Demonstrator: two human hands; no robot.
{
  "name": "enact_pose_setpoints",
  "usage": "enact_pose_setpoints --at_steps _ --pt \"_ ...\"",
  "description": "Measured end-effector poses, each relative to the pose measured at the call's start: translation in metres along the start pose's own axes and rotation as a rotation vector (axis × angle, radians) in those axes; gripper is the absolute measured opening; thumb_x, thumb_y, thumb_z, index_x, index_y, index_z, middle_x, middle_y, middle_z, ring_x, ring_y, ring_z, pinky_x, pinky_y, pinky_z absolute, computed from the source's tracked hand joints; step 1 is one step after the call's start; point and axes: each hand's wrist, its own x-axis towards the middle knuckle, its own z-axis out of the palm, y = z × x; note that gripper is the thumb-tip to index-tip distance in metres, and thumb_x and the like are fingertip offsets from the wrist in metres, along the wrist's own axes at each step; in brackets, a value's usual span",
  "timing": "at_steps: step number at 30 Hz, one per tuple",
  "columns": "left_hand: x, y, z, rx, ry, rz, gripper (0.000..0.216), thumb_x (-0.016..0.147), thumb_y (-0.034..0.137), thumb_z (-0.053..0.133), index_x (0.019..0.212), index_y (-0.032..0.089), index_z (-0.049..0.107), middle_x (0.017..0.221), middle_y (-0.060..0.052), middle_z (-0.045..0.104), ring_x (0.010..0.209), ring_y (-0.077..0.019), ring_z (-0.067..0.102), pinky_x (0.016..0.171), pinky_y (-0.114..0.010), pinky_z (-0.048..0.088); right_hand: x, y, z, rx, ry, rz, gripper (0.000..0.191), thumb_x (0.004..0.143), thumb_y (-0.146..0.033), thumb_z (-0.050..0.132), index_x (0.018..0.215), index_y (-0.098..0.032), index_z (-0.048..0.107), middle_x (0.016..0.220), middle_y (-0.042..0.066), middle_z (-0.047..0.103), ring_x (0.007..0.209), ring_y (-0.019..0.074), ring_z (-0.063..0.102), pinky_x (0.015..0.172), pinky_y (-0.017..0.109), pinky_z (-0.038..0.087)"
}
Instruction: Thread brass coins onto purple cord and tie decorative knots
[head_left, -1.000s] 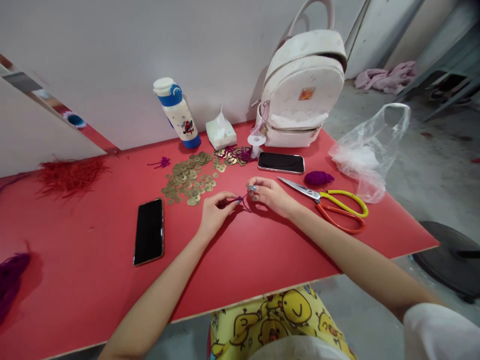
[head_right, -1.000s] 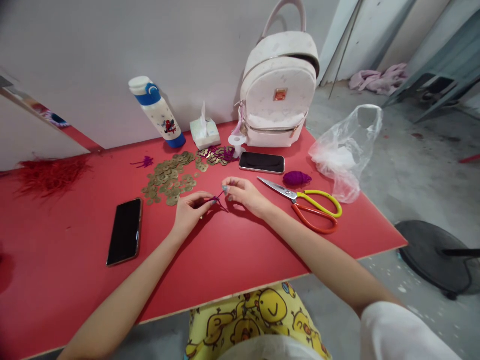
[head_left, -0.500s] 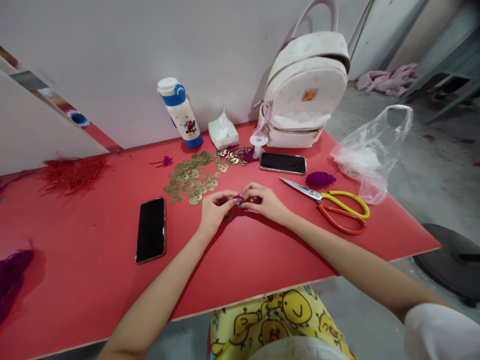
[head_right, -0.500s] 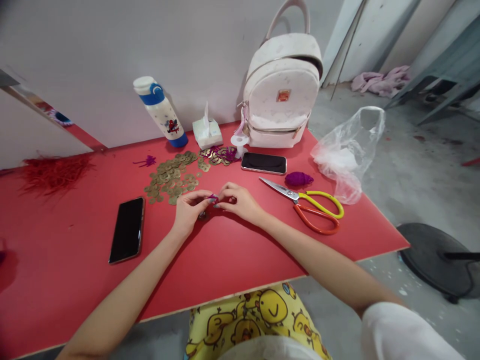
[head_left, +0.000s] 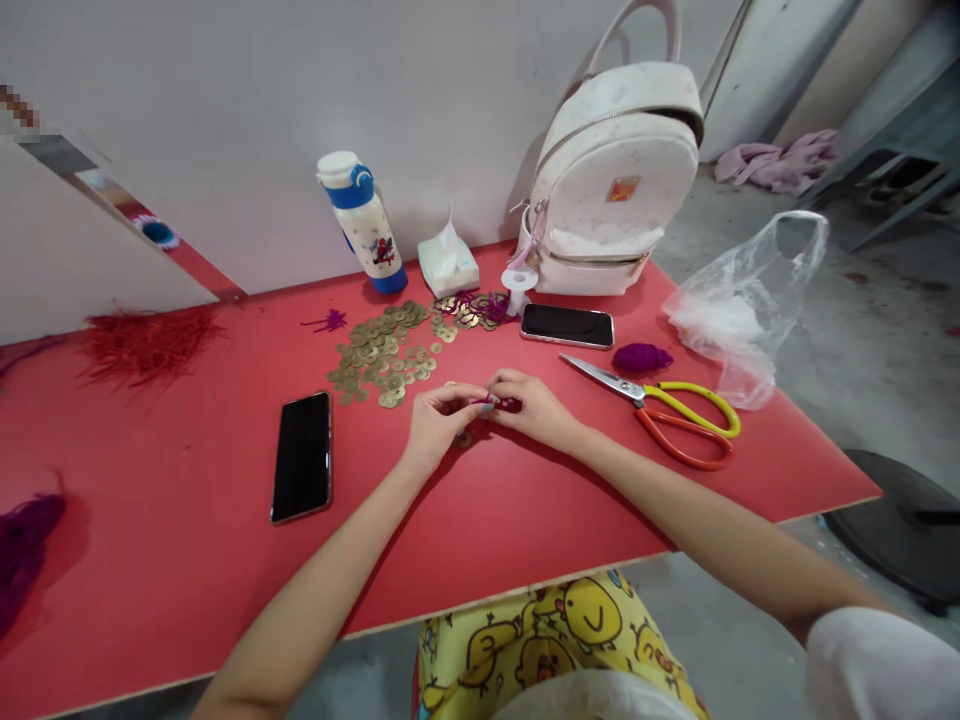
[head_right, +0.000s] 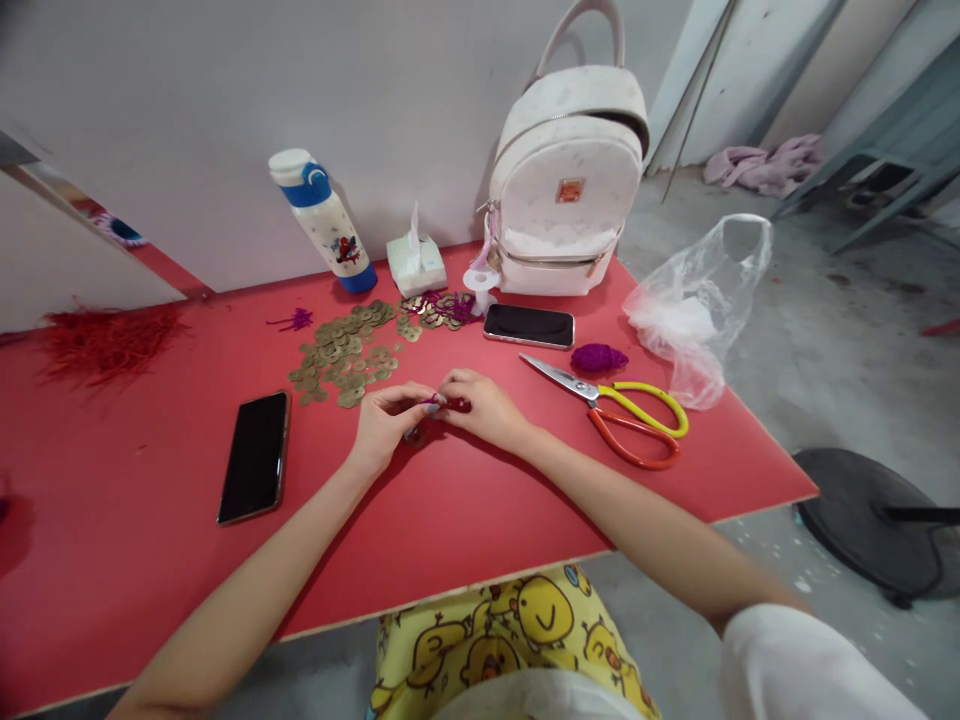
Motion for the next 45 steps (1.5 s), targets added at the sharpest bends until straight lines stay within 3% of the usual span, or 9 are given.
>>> enact_pose_setpoints --at_steps 6,12,19,30,36,45 --pt "0.0 0.003 0.001 0.045 0.112 -0.019 0.018 0.066 0.033 0.077 0.074 0.017 0.076 0.058 -0.003 0.066 0.043 -0.0096 0.05 0.036 -0.02 0.038 0.0 0.001 -0.003 0.01 -0.004 0.006 0.014 0.089 -0.025 0.062 0.084 -0.019 0.073 0.088 0.005 0.061 0.078 0.016 0.057 0.07 0.028 0.044" --pt "0.003 0.004 -0.002 0.105 0.223 0.021 0.013 0.071 0.029 0.073 0.077 0.018 0.077 0.046 0.003 0.056 0.036 -0.0069 0.041 0.035 -0.019 0.034 0.0 -0.004 -0.011 0.069 0.133 0.007 0.025 0.096 -0.028 0.05 0.093 -0.021 0.074 0.088 0.006 0.062 0.078 0.0168 0.058 0.073 0.031 0.045" --pt "0.004 0.004 -0.002 0.129 0.148 0.001 0.012 0.071 0.025 0.072 0.079 0.016 0.076 0.066 -0.003 0.07 0.052 -0.011 0.058 0.045 -0.021 0.046 -0.001 -0.011 -0.013 0.133 0.206 -0.067 0.028 0.098 -0.031 0.047 0.084 -0.02 0.069 0.086 0.005 0.061 0.08 0.0176 0.059 0.078 0.032 0.046" --pt "0.004 0.004 0.0 0.136 0.101 0.051 0.013 0.07 0.024 0.072 0.079 0.017 0.066 0.075 -0.003 0.07 0.067 -0.0143 0.065 0.058 -0.024 0.056 0.0 -0.014 -0.016 0.258 0.264 -0.004 0.036 0.096 -0.047 0.047 0.078 -0.021 0.065 0.08 0.005 0.06 0.075 0.0179 0.058 0.074 0.033 0.047" --pt "0.003 0.003 0.0 0.206 0.024 0.041 0.016 0.074 0.021 0.068 0.089 0.017 0.072 0.072 -0.003 0.072 0.065 -0.0159 0.068 0.064 -0.026 0.055 0.0 -0.018 -0.018 0.338 0.271 0.023 0.038 0.094 -0.051 0.05 0.076 -0.021 0.065 0.079 0.003 0.059 0.07 0.0161 0.056 0.071 0.031 0.048" --pt "0.003 0.002 -0.001 0.346 0.021 0.1 0.011 0.074 0.021 0.069 0.081 0.018 0.077 0.073 -0.004 0.073 0.058 -0.0131 0.061 0.058 -0.024 0.048 0.001 -0.013 -0.019 0.375 0.343 0.094 0.037 0.092 -0.054 0.052 0.075 -0.022 0.063 0.074 0.002 0.059 0.069 0.0163 0.055 0.069 0.032 0.046"
